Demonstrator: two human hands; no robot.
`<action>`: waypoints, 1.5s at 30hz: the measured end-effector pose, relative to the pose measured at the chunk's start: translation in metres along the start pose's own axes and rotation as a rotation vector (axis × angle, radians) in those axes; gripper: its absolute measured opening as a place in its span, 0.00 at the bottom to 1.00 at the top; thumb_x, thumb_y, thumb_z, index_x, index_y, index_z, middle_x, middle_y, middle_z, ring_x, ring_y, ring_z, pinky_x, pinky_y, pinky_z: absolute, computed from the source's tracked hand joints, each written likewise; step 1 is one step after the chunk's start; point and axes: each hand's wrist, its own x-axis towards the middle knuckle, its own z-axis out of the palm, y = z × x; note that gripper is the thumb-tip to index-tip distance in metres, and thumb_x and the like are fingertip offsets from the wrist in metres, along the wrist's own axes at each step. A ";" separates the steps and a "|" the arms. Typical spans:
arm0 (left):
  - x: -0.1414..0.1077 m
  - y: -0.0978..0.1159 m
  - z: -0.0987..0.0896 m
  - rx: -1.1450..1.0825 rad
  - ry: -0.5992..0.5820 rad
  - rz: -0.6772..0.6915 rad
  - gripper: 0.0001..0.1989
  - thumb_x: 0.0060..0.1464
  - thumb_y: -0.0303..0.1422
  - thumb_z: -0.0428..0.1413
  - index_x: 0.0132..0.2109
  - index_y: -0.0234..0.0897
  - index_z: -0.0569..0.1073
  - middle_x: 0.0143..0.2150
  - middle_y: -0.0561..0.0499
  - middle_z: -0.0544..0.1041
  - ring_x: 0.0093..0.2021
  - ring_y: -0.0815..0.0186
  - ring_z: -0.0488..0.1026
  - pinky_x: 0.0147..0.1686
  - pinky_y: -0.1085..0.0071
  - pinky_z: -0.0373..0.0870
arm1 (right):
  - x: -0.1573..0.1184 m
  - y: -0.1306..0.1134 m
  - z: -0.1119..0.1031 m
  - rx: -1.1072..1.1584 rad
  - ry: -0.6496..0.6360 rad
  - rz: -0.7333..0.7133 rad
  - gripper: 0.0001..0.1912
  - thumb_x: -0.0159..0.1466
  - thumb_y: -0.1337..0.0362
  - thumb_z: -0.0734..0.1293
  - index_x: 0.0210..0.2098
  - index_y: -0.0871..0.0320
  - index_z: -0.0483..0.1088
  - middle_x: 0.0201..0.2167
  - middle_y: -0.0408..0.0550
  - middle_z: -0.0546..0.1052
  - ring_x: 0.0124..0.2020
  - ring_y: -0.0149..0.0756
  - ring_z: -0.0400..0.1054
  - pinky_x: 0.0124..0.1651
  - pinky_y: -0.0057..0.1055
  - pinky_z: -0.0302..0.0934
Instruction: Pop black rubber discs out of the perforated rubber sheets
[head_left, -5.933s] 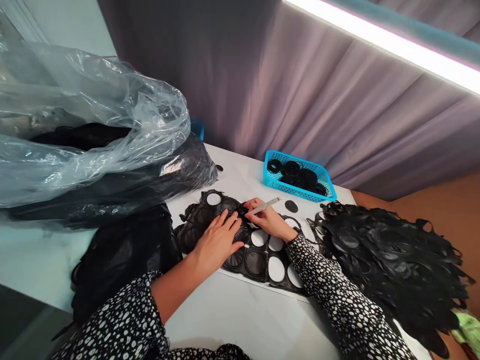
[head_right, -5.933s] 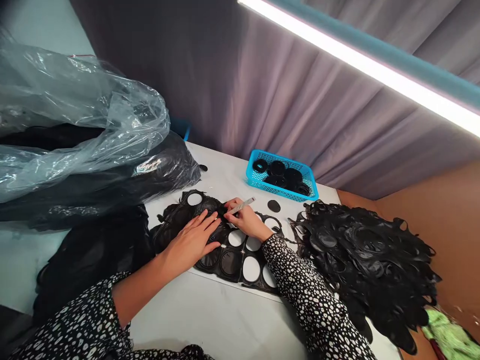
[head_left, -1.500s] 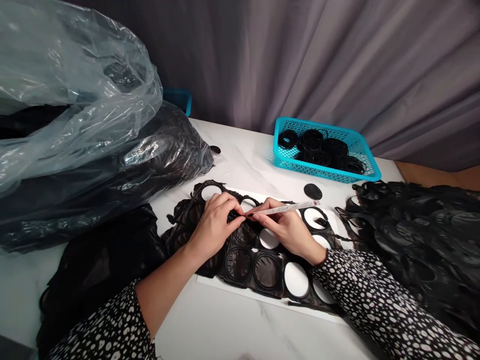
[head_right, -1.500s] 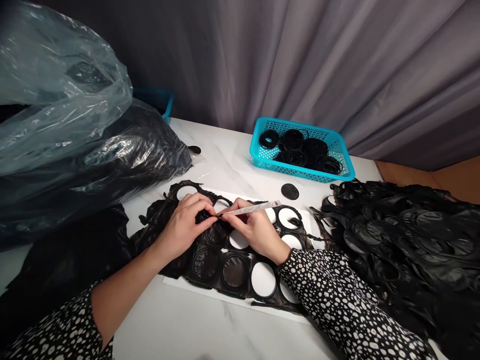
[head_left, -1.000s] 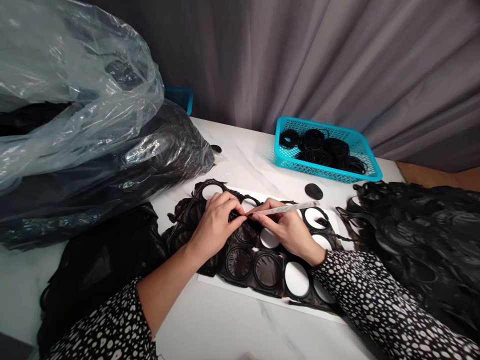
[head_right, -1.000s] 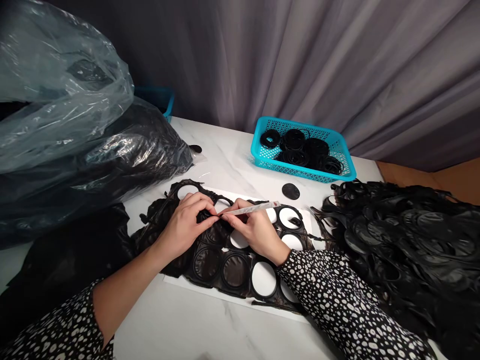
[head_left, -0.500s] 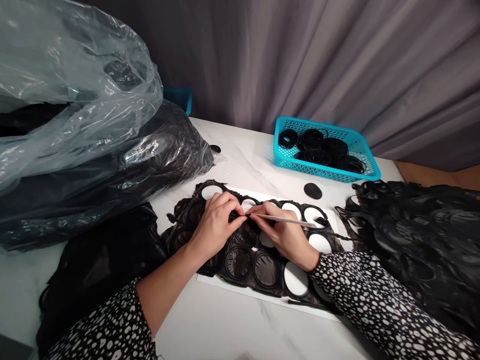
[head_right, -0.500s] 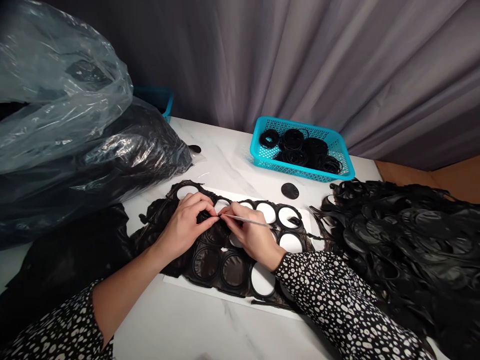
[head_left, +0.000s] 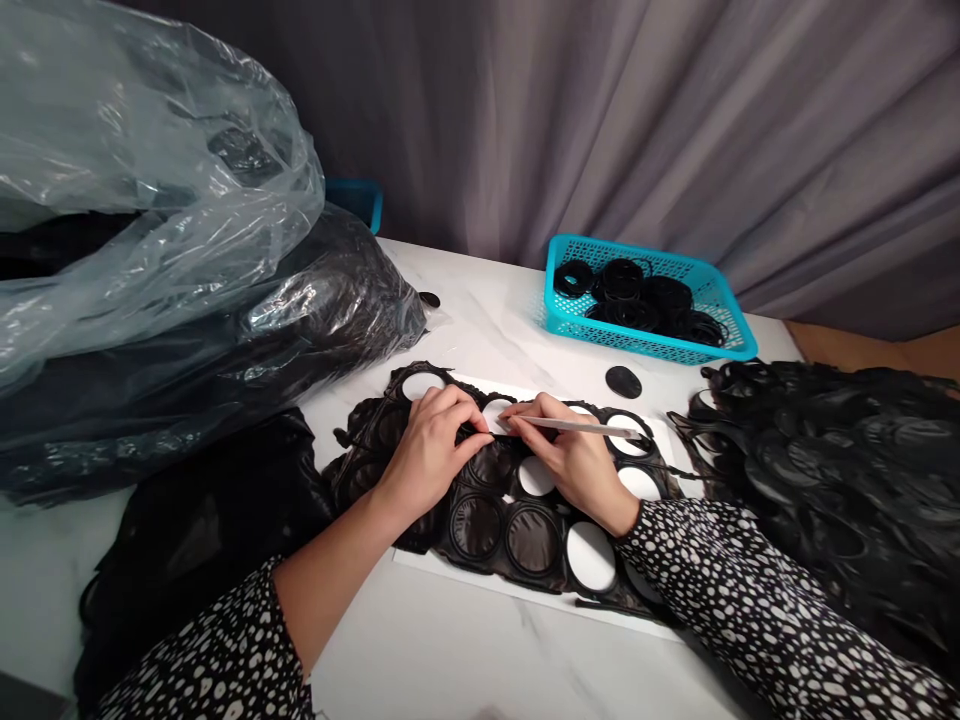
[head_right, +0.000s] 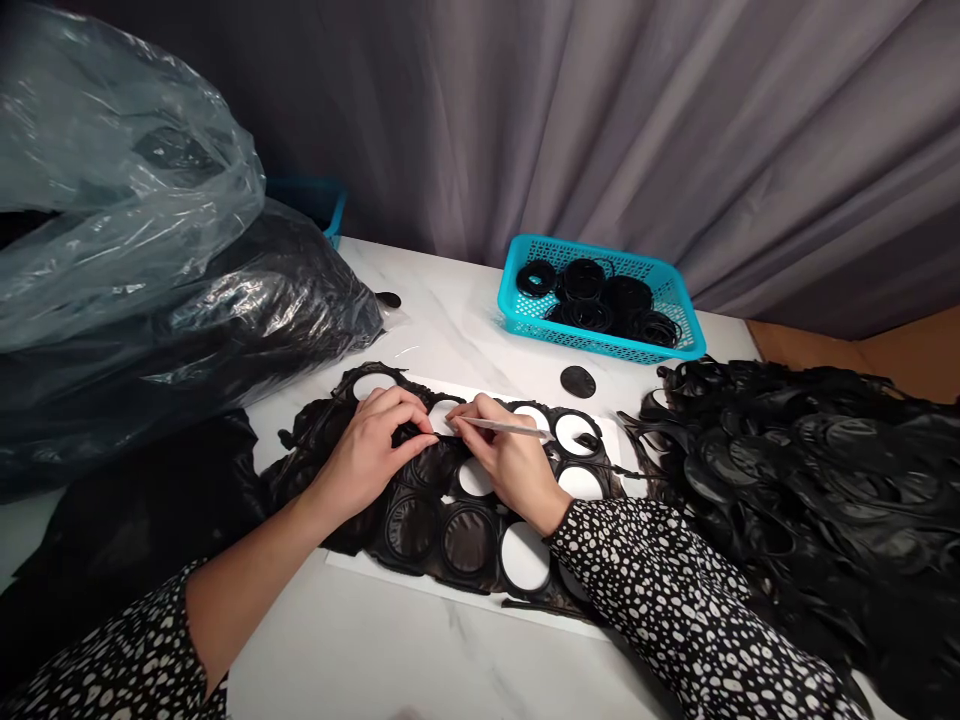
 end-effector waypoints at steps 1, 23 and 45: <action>0.000 0.001 -0.001 0.019 0.000 0.002 0.04 0.58 0.27 0.60 0.38 0.38 0.71 0.41 0.52 0.72 0.45 0.61 0.69 0.47 0.62 0.64 | 0.000 0.000 0.000 -0.004 0.004 0.005 0.07 0.68 0.60 0.63 0.36 0.55 0.70 0.37 0.47 0.80 0.36 0.36 0.74 0.39 0.30 0.65; -0.046 0.011 -0.007 0.534 -0.191 -0.103 0.28 0.58 0.35 0.60 0.63 0.34 0.66 0.69 0.37 0.59 0.68 0.45 0.55 0.63 0.46 0.57 | 0.058 -0.013 0.017 -0.092 -0.271 -0.091 0.04 0.62 0.65 0.68 0.32 0.58 0.73 0.35 0.48 0.78 0.34 0.35 0.72 0.36 0.30 0.64; -0.044 0.005 -0.012 0.431 -0.192 -0.053 0.26 0.57 0.36 0.61 0.60 0.34 0.68 0.69 0.35 0.57 0.70 0.48 0.52 0.65 0.47 0.52 | 0.039 -0.021 0.026 -0.480 -0.361 -0.407 0.04 0.67 0.69 0.62 0.36 0.57 0.68 0.40 0.54 0.76 0.42 0.42 0.69 0.46 0.38 0.65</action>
